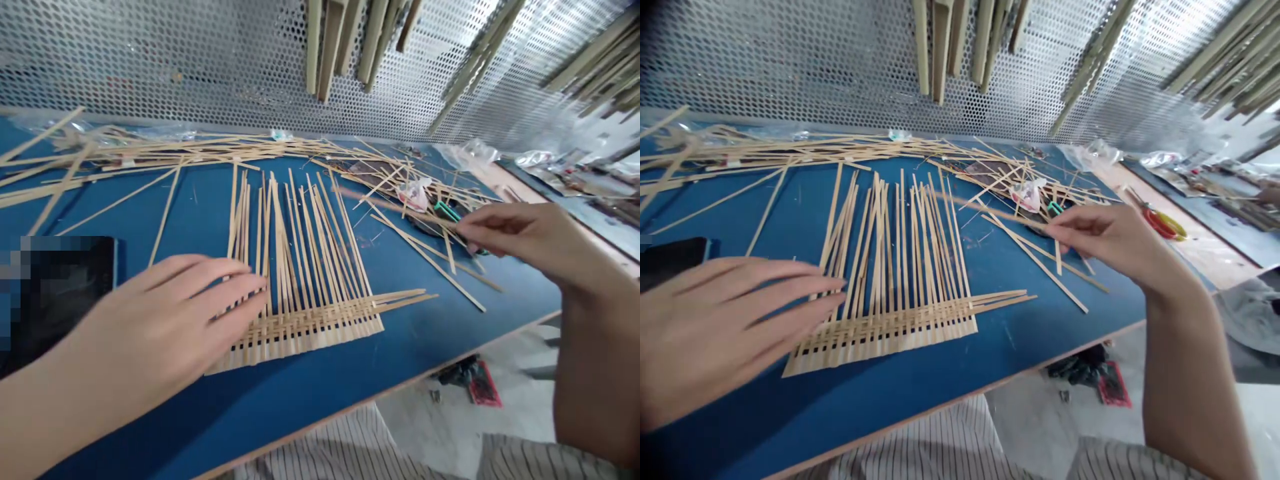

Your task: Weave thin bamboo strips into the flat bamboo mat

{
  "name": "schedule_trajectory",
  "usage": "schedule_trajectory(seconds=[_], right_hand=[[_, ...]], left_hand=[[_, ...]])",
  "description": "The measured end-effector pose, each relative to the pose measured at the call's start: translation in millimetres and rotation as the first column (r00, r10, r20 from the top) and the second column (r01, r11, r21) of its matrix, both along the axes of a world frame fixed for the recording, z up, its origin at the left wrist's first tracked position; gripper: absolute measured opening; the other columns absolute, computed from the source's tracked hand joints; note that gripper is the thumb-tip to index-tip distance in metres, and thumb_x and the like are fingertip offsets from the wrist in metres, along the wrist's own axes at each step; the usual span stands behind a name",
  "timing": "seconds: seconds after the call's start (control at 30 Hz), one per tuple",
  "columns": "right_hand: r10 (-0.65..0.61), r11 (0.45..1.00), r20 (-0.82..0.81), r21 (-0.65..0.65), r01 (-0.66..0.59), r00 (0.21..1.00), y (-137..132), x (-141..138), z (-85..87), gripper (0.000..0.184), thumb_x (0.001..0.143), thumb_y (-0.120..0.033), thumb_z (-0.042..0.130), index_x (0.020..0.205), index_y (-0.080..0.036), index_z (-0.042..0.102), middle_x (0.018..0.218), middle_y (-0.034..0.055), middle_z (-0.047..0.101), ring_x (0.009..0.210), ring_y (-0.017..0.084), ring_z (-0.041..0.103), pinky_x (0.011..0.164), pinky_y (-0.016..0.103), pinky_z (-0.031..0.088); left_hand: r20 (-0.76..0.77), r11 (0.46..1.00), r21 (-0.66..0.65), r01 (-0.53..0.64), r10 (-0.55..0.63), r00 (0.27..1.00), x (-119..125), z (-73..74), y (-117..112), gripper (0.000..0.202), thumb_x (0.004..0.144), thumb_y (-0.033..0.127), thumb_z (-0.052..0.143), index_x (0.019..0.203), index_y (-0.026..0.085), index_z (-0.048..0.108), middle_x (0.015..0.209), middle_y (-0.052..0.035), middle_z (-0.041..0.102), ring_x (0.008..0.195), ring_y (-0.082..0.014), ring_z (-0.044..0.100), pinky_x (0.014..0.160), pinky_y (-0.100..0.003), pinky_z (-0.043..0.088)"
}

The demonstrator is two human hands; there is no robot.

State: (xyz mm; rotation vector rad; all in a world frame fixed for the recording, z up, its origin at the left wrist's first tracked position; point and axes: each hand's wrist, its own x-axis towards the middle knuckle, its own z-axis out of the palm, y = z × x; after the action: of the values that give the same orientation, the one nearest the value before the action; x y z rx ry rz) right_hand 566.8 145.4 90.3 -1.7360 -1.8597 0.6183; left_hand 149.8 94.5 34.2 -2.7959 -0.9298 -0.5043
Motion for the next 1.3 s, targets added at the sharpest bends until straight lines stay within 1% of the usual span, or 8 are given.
schedule_trajectory(seconds=[0.07, 0.13, 0.3, 0.43, 0.77, 0.93, 1.1, 1.3], right_hand=[[0.041, 0.989, 0.035, -0.146, -0.036, 0.999, 3.5, 19.7, -8.3, 0.035, 0.069, -0.049, 0.070, 0.087, -0.020, 0.071, 0.055, -0.0006, 0.060, 0.048, 0.008, 0.047, 0.040, 0.022, 0.030], [0.062, 0.972, 0.033, -0.229, -0.053, 0.998, 5.5, 39.4, -15.3, 0.039, 0.069, -0.050, 0.070, 0.091, -0.019, 0.072, 0.055, 0.0009, 0.061, 0.048, 0.009, 0.048, 0.040, 0.023, 0.030], [0.100, 0.882, -0.027, -0.461, -0.101, 0.995, -0.5, 84.4, -31.1, 0.035, 0.072, -0.048, 0.067, 0.096, -0.022, 0.074, 0.048, 0.0008, 0.057, 0.044, 0.010, 0.043, 0.042, 0.026, 0.032], [0.102, 0.849, -0.034, -0.518, -0.105, 0.994, -5.7, 101.9, -42.7, 0.034, 0.071, -0.049, 0.068, 0.092, -0.024, 0.076, 0.049, 0.0003, 0.054, 0.043, 0.009, 0.040, 0.042, 0.026, 0.032], [0.185, 0.795, -0.039, -0.581, -0.173, 0.982, 18.9, 86.2, -51.9, 0.040, 0.071, -0.050, 0.067, 0.096, -0.020, 0.075, 0.061, 0.0057, 0.066, 0.051, 0.012, 0.052, 0.044, 0.024, 0.040], [0.239, 0.777, -0.060, -0.587, -0.228, 0.969, 35.8, 82.6, -53.6, 0.037, 0.071, -0.047, 0.069, 0.095, -0.019, 0.075, 0.068, 0.0068, 0.068, 0.054, 0.011, 0.052, 0.044, 0.022, 0.039], [0.256, 0.789, -0.107, -0.551, -0.272, 0.961, 43.1, 74.1, -60.3, 0.034, 0.072, -0.045, 0.069, 0.092, -0.019, 0.076, 0.060, 0.0038, 0.065, 0.049, 0.008, 0.048, 0.040, 0.019, 0.031], [0.246, 0.795, -0.198, -0.520, -0.314, 0.949, 39.5, 75.0, -67.3, 0.030, 0.071, -0.040, 0.070, 0.089, -0.018, 0.076, 0.053, 0.0015, 0.061, 0.045, 0.008, 0.047, 0.040, 0.020, 0.036]], left_hand=[[-0.108, 0.988, 0.086, 0.131, -0.121, 0.987, 35.4, 11.1, 19.3, 0.037, 0.091, 0.009, 0.030, 0.099, 0.016, 0.065, 0.104, -0.0061, 0.068, 0.103, -0.0257, 0.053, 0.089, -0.041, 0.036], [-0.138, 0.983, 0.029, 0.183, -0.178, 0.974, 63.5, 15.0, 38.3, 0.035, 0.089, 0.005, 0.032, 0.097, 0.016, 0.064, 0.102, -0.0038, 0.068, 0.097, -0.0237, 0.055, 0.084, -0.038, 0.039], [-0.164, 0.960, -0.131, 0.247, -0.266, 0.950, 113.7, 8.6, 78.1, 0.026, 0.095, 0.016, 0.037, 0.097, 0.015, 0.063, 0.103, -0.0057, 0.067, 0.099, -0.0218, 0.056, 0.085, -0.036, 0.041], [-0.154, 0.933, -0.193, 0.302, -0.333, 0.930, 138.6, 0.4, 98.7, 0.022, 0.095, 0.018, 0.041, 0.093, 0.014, 0.063, 0.097, -0.0063, 0.067, 0.095, -0.0195, 0.058, 0.082, -0.034, 0.041], [-0.241, 0.846, -0.253, 0.470, -0.526, 0.816, 161.6, -8.7, 124.3, 0.012, 0.088, 0.013, 0.051, 0.083, 0.018, 0.060, 0.091, -0.0024, 0.066, 0.085, -0.0153, 0.057, 0.080, -0.029, 0.037], [-0.268, 0.848, -0.266, 0.459, -0.523, 0.809, 169.4, -8.1, 127.5, 0.016, 0.080, 0.003, 0.050, 0.082, 0.017, 0.057, 0.086, -0.0027, 0.063, 0.081, -0.0161, 0.055, 0.078, -0.030, 0.035], [-0.290, 0.857, -0.232, 0.460, -0.512, 0.808, 171.1, -8.2, 126.7, 0.026, 0.086, 0.003, 0.035, 0.080, 0.017, 0.056, 0.079, -0.0037, 0.062, 0.074, -0.0163, 0.053, 0.079, -0.033, 0.033], [-0.308, 0.862, -0.161, 0.481, -0.507, 0.805, 170.4, -13.3, 129.2, 0.033, 0.092, 0.008, 0.031, 0.080, 0.019, 0.060, 0.080, -0.0031, 0.064, 0.073, -0.0161, 0.054, 0.078, -0.032, 0.033]])
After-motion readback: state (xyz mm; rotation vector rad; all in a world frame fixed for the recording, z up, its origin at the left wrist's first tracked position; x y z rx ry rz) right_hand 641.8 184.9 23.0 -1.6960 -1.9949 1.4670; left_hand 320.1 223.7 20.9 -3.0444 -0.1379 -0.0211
